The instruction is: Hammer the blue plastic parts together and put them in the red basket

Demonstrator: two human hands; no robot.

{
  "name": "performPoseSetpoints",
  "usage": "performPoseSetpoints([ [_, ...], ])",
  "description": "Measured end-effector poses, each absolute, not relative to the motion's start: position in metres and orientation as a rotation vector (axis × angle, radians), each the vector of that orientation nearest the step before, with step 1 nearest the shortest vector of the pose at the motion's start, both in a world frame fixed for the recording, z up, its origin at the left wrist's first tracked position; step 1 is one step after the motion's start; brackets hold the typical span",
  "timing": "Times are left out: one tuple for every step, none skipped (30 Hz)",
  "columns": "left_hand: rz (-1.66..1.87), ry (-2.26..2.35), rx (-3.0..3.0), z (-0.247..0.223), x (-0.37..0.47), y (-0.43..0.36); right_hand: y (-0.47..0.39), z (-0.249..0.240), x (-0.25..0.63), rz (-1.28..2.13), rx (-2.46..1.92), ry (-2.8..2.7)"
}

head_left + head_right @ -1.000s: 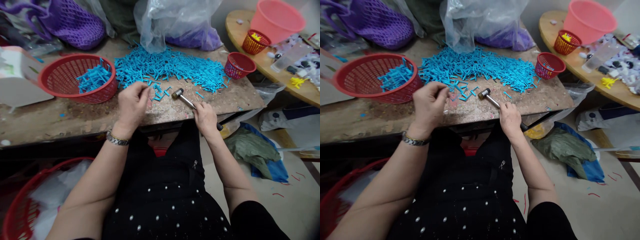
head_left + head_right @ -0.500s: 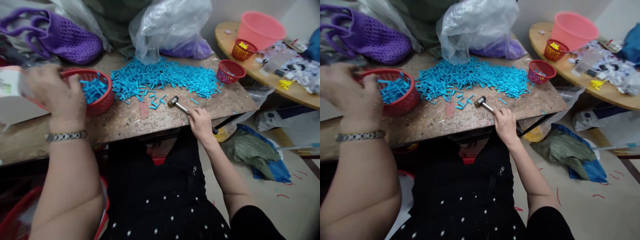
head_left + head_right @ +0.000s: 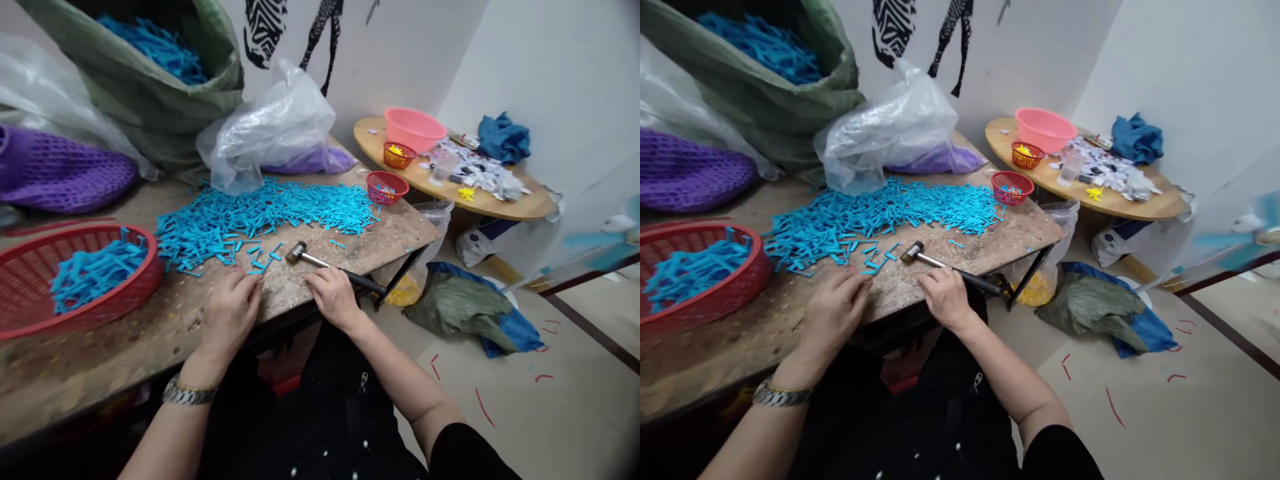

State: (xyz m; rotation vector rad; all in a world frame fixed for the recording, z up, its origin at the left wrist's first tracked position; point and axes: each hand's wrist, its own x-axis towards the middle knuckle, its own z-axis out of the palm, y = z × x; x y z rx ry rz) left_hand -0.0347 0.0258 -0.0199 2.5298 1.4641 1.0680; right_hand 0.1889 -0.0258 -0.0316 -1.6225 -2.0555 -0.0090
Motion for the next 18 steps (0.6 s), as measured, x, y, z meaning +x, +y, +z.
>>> performPoseSetpoints([
  [1.078,1.467,2.535,-0.023,-0.036,0.027,-0.025,-0.034,0.188,-0.015,-1.624,-2.053],
  [1.102,1.475,2.543,-0.025,-0.037,0.028,-0.024,-0.036,0.188,-0.026,-1.631,-2.045],
  [1.114,1.474,2.558,-0.026,-0.039,0.030,-0.023,-0.038,0.187,-0.039,-1.640,-2.032],
  [1.117,1.475,2.576,-0.027,-0.040,0.032,-0.022,-0.040,0.186,-0.052,-1.649,-2.015],
  [1.099,1.472,2.603,-0.027,-0.041,0.033,-0.021,-0.042,0.185,-0.063,-1.651,-2.001],
  [1.066,1.470,2.632,-0.028,-0.041,0.034,-0.020,-0.045,0.184,-0.074,-1.649,-1.987],
  [1.030,1.469,2.662,-0.028,-0.041,0.035,-0.019,-0.047,0.183,-0.082,-1.645,-1.977],
  [0.999,1.467,2.690,-0.029,-0.040,0.035,-0.018,-0.048,0.183,-0.087,-1.641,-1.969],
  [0.975,1.464,2.715,-0.029,-0.039,0.034,-0.017,-0.049,0.182,-0.090,-1.638,-1.962],
  [0.963,1.461,2.736,-0.030,-0.039,0.034,-0.016,-0.050,0.182,-0.086,-1.639,-1.957],
  [0.961,1.456,2.753,-0.030,-0.038,0.033,-0.016,-0.050,0.182,-0.080,-1.642,-1.952],
  [0.965,1.449,2.768,-0.031,-0.038,0.032,-0.016,-0.049,0.182,-0.070,-1.645,-1.950],
  [0.966,1.439,2.783,-0.031,-0.038,0.032,-0.016,-0.048,0.183,-0.060,-1.650,-1.949],
  [0.966,1.430,2.795,-0.031,-0.038,0.032,-0.016,-0.047,0.183,-0.051,-1.655,-1.948],
  [0.963,1.420,2.805,-0.031,-0.039,0.032,-0.016,-0.045,0.183,-0.045,-1.662,-1.947],
  [0.962,1.412,2.813,-0.031,-0.039,0.032,-0.016,-0.044,0.183,-0.042,-1.668,-1.946],
  [0.962,1.407,2.820,-0.031,-0.039,0.032,-0.016,-0.044,0.183,-0.041,-1.673,-1.945],
  [0.964,1.409,2.823,-0.031,-0.039,0.033,-0.016,-0.044,0.183,-0.043,-1.677,-1.944],
])
